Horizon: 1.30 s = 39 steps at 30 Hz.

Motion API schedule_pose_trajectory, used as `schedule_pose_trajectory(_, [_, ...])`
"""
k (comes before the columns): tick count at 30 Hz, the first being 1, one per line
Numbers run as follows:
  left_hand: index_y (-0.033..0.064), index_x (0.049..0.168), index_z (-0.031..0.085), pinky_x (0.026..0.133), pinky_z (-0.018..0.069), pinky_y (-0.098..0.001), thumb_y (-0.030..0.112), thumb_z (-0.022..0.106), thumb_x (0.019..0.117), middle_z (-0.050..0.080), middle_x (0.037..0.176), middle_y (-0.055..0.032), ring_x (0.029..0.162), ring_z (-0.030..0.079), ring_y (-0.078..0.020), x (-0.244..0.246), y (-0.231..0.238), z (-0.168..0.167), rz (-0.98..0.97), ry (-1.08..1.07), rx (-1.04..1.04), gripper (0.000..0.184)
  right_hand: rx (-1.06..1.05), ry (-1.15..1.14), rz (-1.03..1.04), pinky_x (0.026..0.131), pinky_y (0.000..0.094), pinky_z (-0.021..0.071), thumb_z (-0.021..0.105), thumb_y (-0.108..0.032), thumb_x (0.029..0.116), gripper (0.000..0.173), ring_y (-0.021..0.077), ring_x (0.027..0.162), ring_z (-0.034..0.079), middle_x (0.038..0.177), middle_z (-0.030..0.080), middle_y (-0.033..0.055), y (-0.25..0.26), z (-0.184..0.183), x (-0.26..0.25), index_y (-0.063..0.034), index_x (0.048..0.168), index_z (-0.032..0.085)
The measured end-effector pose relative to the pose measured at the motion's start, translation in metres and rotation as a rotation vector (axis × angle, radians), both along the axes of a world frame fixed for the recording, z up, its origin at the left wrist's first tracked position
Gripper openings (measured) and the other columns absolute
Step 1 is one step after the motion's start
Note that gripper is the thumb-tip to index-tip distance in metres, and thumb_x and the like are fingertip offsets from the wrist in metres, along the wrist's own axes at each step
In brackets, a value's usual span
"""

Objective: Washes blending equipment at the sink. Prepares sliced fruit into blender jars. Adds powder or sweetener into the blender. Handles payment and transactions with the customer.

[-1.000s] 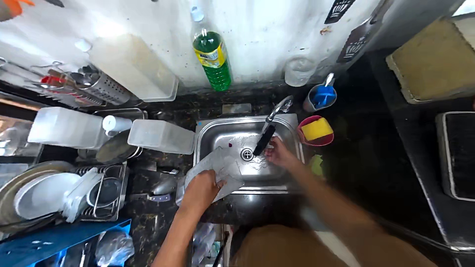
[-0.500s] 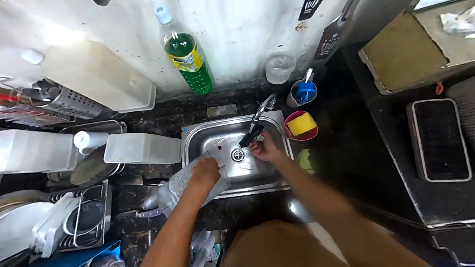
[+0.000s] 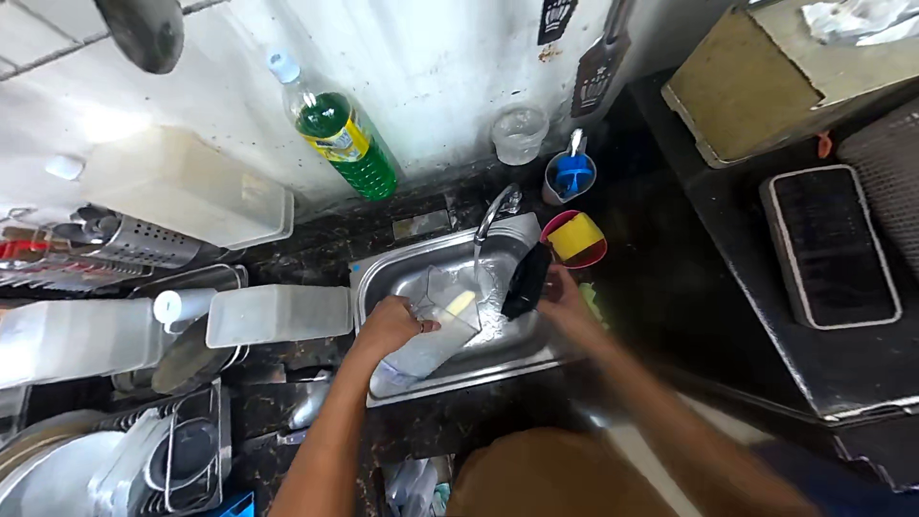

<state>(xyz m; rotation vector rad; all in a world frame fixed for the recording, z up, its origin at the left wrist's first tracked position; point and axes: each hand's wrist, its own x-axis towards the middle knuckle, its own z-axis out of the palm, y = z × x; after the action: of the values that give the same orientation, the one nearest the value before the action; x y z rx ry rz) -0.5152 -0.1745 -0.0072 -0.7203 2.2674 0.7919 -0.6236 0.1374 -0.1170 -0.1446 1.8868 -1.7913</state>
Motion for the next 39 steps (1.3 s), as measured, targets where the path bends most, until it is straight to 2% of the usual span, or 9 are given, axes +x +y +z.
schedule_pose_trajectory(3, [0.0035, 0.098, 0.070, 0.062, 0.0508, -0.0408, 0.043, 0.087, 0.0786, 0.064, 0.079, -0.0076, 0.063, 0.055, -0.0165, -0.034, 0.002, -0.027, 0.061, 0.057, 0.154, 0.047, -0.098, 0.042, -0.054, 0.082, 0.0386, 0.0627, 0.084, -0.008, 0.0768, 0.073, 0.0228, 0.104, 0.069, 0.126, 0.063, 0.0130, 0.035, 0.035, 0.012, -0.0021, 0.138, 0.045])
schedule_pose_trajectory(7, [0.0061, 0.093, 0.067, 0.052, 0.0458, -0.0286, 0.037, 0.088, 0.0791, 0.058, 0.071, 0.0001, 0.053, 0.048, -0.0080, -0.060, 0.026, -0.052, 0.077, 0.056, 0.303, 0.040, -0.112, 0.082, -0.087, 0.084, 0.0375, 0.0618, 0.083, -0.006, 0.0755, 0.072, 0.0215, 0.103, 0.068, 0.123, 0.063, 0.0119, 0.065, 0.049, 0.016, -0.0014, 0.137, 0.045])
schedule_pose_trajectory(9, [0.0070, 0.088, 0.068, 0.053, 0.0460, -0.0307, 0.040, 0.088, 0.0779, 0.058, 0.069, -0.0001, 0.053, 0.049, -0.0092, -0.059, 0.036, -0.052, 0.058, 0.092, 0.268, 0.040, -0.108, 0.090, -0.091, 0.084, 0.0372, 0.0622, 0.083, -0.006, 0.0759, 0.072, 0.0217, 0.103, 0.068, 0.124, 0.063, 0.0117, 0.073, 0.047, 0.016, -0.0022, 0.137, 0.046])
schedule_pose_trajectory(14, [0.0003, 0.091, 0.069, 0.075, 0.0528, -0.0531, 0.047, 0.084, 0.0810, 0.064, 0.081, -0.0126, 0.077, 0.062, -0.0267, -0.040, 0.037, -0.036, -0.005, 0.085, 0.034, 0.050, -0.060, 0.061, -0.086, 0.081, 0.0363, 0.0627, 0.080, -0.005, 0.0756, 0.072, 0.0210, 0.103, 0.069, 0.124, 0.063, 0.0117, 0.078, 0.040, 0.016, -0.0022, 0.138, 0.046])
schedule_pose_trajectory(19, [0.0026, 0.094, 0.069, 0.080, 0.0527, -0.0599, 0.053, 0.079, 0.0837, 0.067, 0.088, -0.0155, 0.087, 0.065, -0.0335, -0.035, 0.037, -0.032, -0.073, 0.006, -0.133, 0.053, -0.026, 0.056, -0.006, 0.077, 0.0358, 0.0621, 0.080, -0.006, 0.0733, 0.073, 0.0214, 0.101, 0.068, 0.126, 0.061, 0.0118, 0.070, 0.033, 0.012, -0.0031, 0.138, 0.048])
schedule_pose_trajectory(27, [-0.0004, 0.101, 0.069, 0.084, 0.0531, -0.0603, 0.054, 0.065, 0.0953, 0.071, 0.094, -0.0209, 0.094, 0.069, -0.0393, -0.019, 0.067, -0.036, -0.117, 0.099, -0.324, 0.055, 0.053, 0.089, 0.105, 0.075, 0.0312, 0.0590, 0.081, -0.012, 0.0746, 0.071, 0.0167, 0.100, 0.066, 0.125, 0.060, 0.0091, 0.071, 0.045, 0.000, -0.0058, 0.138, 0.050])
schedule_pose_trajectory(33, [-0.0030, 0.083, 0.068, 0.064, 0.0565, -0.0544, 0.033, 0.071, 0.0924, 0.069, 0.076, -0.0186, 0.072, 0.071, -0.0364, -0.014, 0.078, -0.070, -0.049, 0.617, -0.626, 0.037, 0.060, 0.098, 0.133, 0.074, 0.0294, 0.0588, 0.082, -0.013, 0.0741, 0.070, 0.0159, 0.099, 0.066, 0.125, 0.061, 0.0075, 0.071, 0.052, 0.002, -0.0070, 0.137, 0.051])
schedule_pose_trajectory(37, [-0.0030, 0.084, 0.072, 0.083, 0.0577, -0.0487, 0.049, 0.080, 0.0849, 0.063, 0.112, -0.0240, 0.092, 0.066, -0.0338, -0.017, 0.051, -0.046, -0.007, 0.773, -0.438, 0.052, 0.037, 0.131, 0.139, 0.075, 0.0305, 0.0598, 0.083, -0.014, 0.0747, 0.070, 0.0158, 0.101, 0.066, 0.126, 0.060, 0.0072, 0.077, 0.055, 0.006, -0.0064, 0.137, 0.051])
schedule_pose_trajectory(39, [-0.0006, 0.089, 0.075, 0.085, 0.0587, -0.0473, 0.052, 0.078, 0.0859, 0.070, 0.114, -0.0185, 0.094, 0.070, -0.0274, -0.013, 0.026, -0.036, 0.050, 0.758, -0.289, 0.053, 0.028, 0.133, 0.112, 0.076, 0.0309, 0.0603, 0.084, -0.014, 0.0735, 0.072, 0.0157, 0.100, 0.066, 0.125, 0.061, 0.0073, 0.080, 0.055, 0.008, -0.0052, 0.137, 0.051])
